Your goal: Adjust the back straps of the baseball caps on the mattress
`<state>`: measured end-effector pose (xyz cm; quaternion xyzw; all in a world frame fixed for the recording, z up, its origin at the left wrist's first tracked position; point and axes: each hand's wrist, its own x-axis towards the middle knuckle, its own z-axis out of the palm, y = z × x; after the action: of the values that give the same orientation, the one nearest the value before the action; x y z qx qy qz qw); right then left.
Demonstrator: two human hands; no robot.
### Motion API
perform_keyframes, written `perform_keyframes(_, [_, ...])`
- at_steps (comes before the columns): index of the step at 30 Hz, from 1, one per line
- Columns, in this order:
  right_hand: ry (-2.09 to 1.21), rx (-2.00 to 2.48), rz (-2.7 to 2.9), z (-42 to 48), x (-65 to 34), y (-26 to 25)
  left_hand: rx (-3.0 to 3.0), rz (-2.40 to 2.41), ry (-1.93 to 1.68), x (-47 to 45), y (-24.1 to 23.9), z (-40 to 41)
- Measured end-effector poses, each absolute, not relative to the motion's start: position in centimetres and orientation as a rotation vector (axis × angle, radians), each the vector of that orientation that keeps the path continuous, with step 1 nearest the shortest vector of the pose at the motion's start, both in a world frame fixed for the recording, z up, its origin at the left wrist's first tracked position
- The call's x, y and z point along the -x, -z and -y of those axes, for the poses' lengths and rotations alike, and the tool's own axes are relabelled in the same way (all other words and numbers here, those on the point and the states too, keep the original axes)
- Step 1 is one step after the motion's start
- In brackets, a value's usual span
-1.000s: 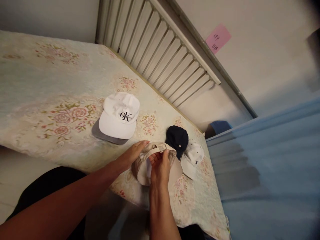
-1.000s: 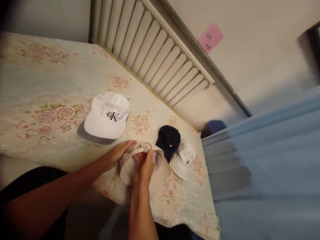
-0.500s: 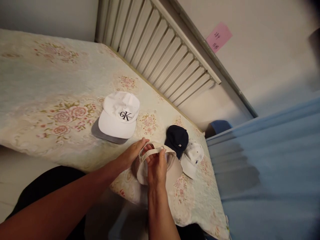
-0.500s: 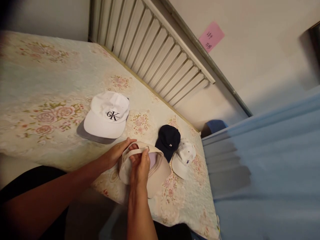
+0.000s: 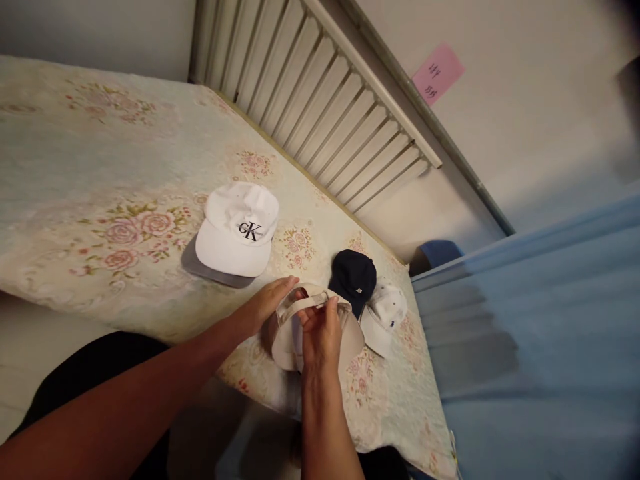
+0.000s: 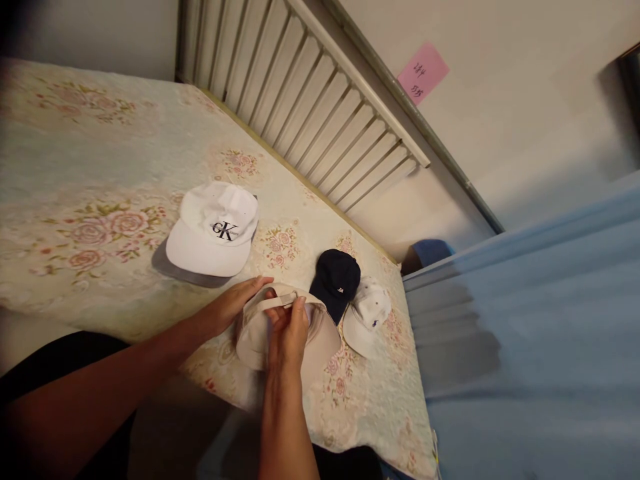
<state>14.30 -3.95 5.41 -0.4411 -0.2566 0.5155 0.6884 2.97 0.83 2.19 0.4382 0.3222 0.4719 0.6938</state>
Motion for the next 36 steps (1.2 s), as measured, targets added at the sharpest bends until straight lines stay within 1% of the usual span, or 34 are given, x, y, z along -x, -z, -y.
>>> perform_keyframes(6, [-1.153, 1.02, 0.579, 4.0, -14.4, -5.4, -0.936, -0.721, -0.996, -2.9, -2.7, -0.8])
perform_keyframes(11, [-1.1, 1.068, 0.631, 4.1, -14.6, -5.6, -1.042, -0.807, -0.964, -2.8, -2.6, -1.0])
perform_keyframes(17, [-1.049, 1.145, 0.605, 5.3, -16.6, -5.4, -1.054, -0.846, -0.963, -2.8, -2.4, -1.0])
perform_keyframes(25, [-0.937, 1.384, 0.581, 8.5, -21.9, -3.5, -1.034, -0.851, -0.955, -2.7, -2.7, -1.1])
perform_keyframes(36, [-0.827, 1.488, 0.504, 12.5, -25.6, -1.2, -1.008, -0.833, -0.958, -2.8, -1.8, -1.2])
